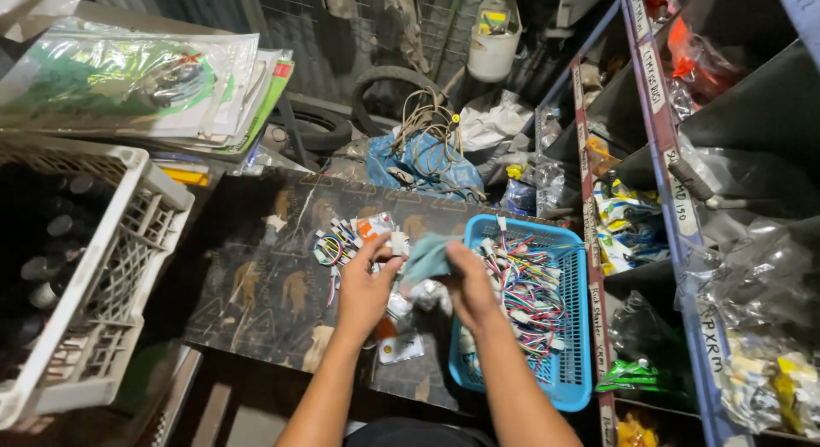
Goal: The person is cleaning and inspecting bundles of wiring harnesses for motorcycles using a cloth in a parts storage area.
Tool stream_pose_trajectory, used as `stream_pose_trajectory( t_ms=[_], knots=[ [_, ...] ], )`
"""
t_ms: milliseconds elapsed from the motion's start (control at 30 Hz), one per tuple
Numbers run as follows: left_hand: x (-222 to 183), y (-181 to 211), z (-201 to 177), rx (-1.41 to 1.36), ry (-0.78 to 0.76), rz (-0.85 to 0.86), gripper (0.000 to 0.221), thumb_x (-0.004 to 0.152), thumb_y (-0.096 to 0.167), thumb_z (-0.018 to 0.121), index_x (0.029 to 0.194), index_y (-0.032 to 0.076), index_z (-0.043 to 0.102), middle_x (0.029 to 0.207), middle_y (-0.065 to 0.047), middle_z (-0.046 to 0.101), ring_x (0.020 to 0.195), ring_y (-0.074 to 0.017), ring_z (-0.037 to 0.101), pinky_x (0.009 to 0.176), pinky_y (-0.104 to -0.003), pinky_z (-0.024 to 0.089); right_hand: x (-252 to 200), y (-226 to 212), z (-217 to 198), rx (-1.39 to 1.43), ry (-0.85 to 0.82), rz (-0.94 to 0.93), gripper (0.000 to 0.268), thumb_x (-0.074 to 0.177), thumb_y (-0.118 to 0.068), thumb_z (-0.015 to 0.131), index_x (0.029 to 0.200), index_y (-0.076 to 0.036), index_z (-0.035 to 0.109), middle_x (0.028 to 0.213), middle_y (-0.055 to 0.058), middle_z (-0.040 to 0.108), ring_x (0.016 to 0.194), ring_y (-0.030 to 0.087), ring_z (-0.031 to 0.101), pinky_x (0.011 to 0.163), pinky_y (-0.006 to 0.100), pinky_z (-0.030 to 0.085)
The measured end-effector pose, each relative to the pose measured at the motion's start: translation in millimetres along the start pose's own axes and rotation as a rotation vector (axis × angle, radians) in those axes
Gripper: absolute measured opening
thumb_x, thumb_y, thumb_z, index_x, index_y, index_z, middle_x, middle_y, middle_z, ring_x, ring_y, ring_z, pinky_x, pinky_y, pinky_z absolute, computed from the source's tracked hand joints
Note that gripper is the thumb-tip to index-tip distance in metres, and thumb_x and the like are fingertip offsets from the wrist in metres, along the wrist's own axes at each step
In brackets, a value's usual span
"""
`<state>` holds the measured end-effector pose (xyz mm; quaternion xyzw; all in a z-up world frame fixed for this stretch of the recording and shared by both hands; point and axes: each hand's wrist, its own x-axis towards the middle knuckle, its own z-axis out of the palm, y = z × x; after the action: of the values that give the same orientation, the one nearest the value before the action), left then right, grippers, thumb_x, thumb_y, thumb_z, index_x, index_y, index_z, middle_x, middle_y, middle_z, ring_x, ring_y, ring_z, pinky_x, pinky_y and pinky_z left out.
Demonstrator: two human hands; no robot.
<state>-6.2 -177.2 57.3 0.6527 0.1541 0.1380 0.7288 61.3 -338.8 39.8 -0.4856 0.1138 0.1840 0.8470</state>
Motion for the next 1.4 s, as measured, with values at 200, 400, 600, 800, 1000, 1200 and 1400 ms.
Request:
stream_pose_trajectory(
  t_ms=[200,400,600,800,1000,1200,1400],
  knots=[
    [-6.8,-39.6,34.9,0.233,0.104,0.018,0.013,0.091,0.018,0.077,0.102,0.013,0.081,0.088,-0.009,0.079,0.085,-0.0208,0.073,0.078,-0.035,0.058,-20.8,23.0,-4.7,-0.371,-0.274,-0.063,0.026,0.098,-0.031,0.070,0.111,-0.009,0.072,0.089,0.001,0.073,0.084,0.010,0.067,0.080,0.030,0.056],
    [-4.3,-54.9,50.2,0.269,0.042,0.111,0.014,0.088,0.025,0.082,0.097,0.015,0.081,0.102,-0.011,0.067,0.095,-0.0269,0.062,0.088,-0.038,0.051,-30.6,-9.4,-19.0,-0.498,-0.254,-0.099,0.023,0.094,-0.033,0.077,0.093,-0.010,0.075,0.070,-0.007,0.064,0.064,0.004,0.053,0.063,0.021,0.048],
    [-3.4,-65.7,87.5,0.138,0.036,-0.032,0.012,0.083,0.021,0.085,0.089,0.011,0.082,0.091,-0.003,0.070,0.080,-0.0114,0.064,0.065,-0.024,0.054,-14.0,-24.9,-89.7,-0.772,-0.269,-0.163,0.016,0.084,-0.023,0.084,0.084,-0.009,0.076,0.062,-0.007,0.060,0.059,0.005,0.049,0.056,0.021,0.040],
    [-3.1,-74.5,113.7,0.219,-0.077,-0.098,0.018,0.082,0.026,0.085,0.091,0.010,0.082,0.086,-0.008,0.074,0.082,-0.0184,0.070,0.075,-0.032,0.057,-20.1,-65.5,-141.6,-1.140,-0.077,-0.259,0.017,0.081,-0.014,0.080,0.097,-0.010,0.079,0.089,0.017,0.079,0.092,0.029,0.072,0.084,0.042,0.053],
    [-5.8,-104.7,112.0,0.223,-0.047,-0.192,0.021,0.088,0.026,0.077,0.100,0.008,0.081,0.088,-0.012,0.076,0.086,-0.0210,0.069,0.081,-0.036,0.054,-25.7,-88.3,-167.4,-1.709,0.001,-0.035,0.038,0.083,-0.036,0.076,0.118,-0.021,0.077,0.111,0.012,0.077,0.118,0.037,0.066,0.104,0.054,0.046],
    [-12.5,-101.4,91.6,0.211,-0.054,-0.313,0.022,0.095,0.026,0.067,0.099,0.011,0.083,0.089,-0.011,0.078,0.086,-0.0211,0.070,0.085,-0.037,0.055,-17.4,-67.1,-125.6,-1.474,-0.009,-0.123,0.029,0.087,-0.032,0.074,0.114,-0.020,0.078,0.100,0.015,0.077,0.104,0.038,0.070,0.091,0.047,0.055],
    [-9.3,-139.0,34.1,0.232,0.023,-0.369,0.021,0.093,0.027,0.068,0.098,0.013,0.082,0.088,-0.013,0.077,0.087,-0.0232,0.070,0.083,-0.039,0.055,-7.0,-7.3,-76.7,-1.278,-0.247,-0.162,0.038,0.090,-0.021,0.071,0.128,-0.015,0.071,0.116,0.020,0.075,0.114,0.042,0.066,0.096,0.051,0.052]
  ],
)
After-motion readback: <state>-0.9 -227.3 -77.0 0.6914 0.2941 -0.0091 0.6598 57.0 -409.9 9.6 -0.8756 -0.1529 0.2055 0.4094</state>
